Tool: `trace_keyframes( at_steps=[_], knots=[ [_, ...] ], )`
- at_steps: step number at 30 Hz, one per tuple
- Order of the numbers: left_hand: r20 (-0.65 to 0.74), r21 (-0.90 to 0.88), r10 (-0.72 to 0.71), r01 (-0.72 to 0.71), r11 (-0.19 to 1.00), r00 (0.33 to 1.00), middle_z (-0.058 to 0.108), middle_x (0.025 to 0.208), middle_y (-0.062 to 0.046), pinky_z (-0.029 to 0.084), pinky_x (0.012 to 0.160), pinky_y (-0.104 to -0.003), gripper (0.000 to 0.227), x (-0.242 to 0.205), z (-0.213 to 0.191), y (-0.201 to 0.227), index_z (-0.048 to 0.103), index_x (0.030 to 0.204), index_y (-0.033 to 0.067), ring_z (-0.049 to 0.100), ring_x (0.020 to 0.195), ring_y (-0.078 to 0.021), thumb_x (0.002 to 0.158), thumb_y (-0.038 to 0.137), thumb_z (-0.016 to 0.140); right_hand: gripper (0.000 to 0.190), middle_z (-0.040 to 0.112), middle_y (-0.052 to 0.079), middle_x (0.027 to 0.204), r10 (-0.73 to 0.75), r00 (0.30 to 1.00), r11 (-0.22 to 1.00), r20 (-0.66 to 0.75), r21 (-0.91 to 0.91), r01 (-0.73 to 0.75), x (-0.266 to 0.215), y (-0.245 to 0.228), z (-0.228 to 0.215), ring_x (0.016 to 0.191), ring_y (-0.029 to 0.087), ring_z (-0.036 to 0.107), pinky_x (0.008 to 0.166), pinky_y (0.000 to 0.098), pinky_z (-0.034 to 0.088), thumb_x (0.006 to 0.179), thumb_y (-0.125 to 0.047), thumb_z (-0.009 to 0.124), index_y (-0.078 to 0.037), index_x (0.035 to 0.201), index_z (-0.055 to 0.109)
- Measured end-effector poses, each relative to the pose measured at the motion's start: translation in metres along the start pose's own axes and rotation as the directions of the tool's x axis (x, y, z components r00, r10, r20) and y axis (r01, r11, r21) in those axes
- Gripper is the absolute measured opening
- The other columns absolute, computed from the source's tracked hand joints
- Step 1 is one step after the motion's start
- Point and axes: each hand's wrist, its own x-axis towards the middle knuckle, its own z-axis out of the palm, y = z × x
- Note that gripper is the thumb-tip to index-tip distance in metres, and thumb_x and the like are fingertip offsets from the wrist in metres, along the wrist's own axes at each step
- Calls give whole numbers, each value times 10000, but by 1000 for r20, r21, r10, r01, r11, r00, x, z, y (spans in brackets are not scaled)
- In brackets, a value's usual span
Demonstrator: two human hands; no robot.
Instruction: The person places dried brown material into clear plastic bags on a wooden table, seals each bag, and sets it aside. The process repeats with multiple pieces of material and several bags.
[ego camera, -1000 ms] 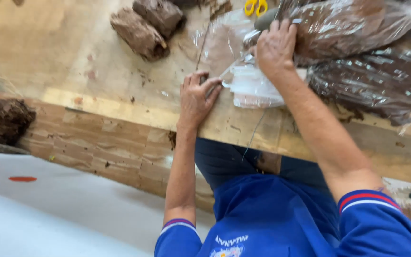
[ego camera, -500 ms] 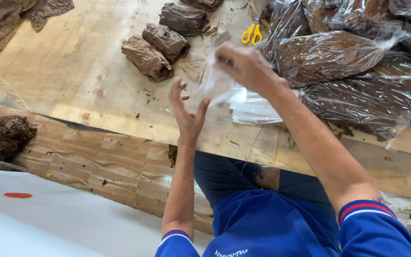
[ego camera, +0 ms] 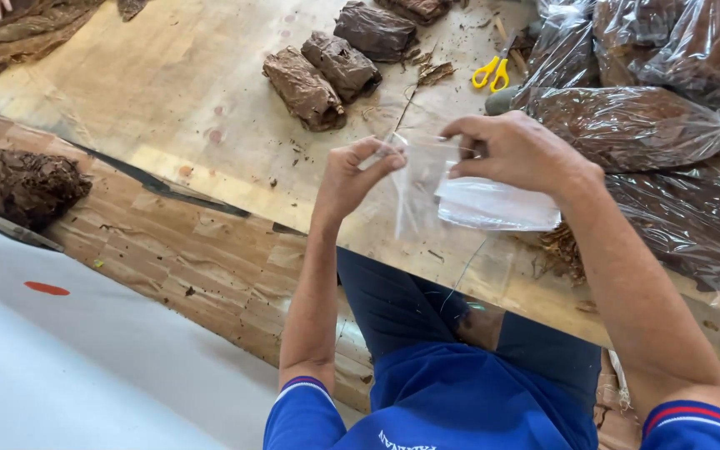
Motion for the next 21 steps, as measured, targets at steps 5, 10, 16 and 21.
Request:
trace_keyframes(
  at_steps=[5,10,16,21],
  knots=[
    [-115,-187,-220,196,963,969,734,655,-17,602,743,-255,122,0,-10,7,784,867,115,729,647,-93,908,211,847,208,753,62,818,264,963,841,-62,505,-197,-32,30,-6,734,140,662,704,273,528,811,-105,895,-53,988,798],
    [-201,-222,-255,210,952,946,693,654,-71,551,556,-241,132,4,-13,16,731,894,47,641,553,-111,960,153,775,133,745,75,898,479,877,474,-36,852,-224,-30,34,7,762,145,708,739,223,590,917,-64,796,-52,1042,751],
    [-220,-254,-270,212,944,937,680,689,-74,514,509,-215,186,4,-10,13,696,899,47,631,566,-100,969,206,760,100,736,33,871,554,831,216,-52,973,-83,-23,57,45,731,142,707,689,255,620,945,-140,781,-77,1007,734],
    [-166,-185,-302,271,945,939,700,722,-38,534,550,-225,189,-5,-21,4,714,1000,35,595,620,-73,957,202,793,138,658,20,788,506,852,299,-133,954,-29,-20,67,54,648,111,683,570,189,585,1069,-178,687,-80,979,651]
  ],
)
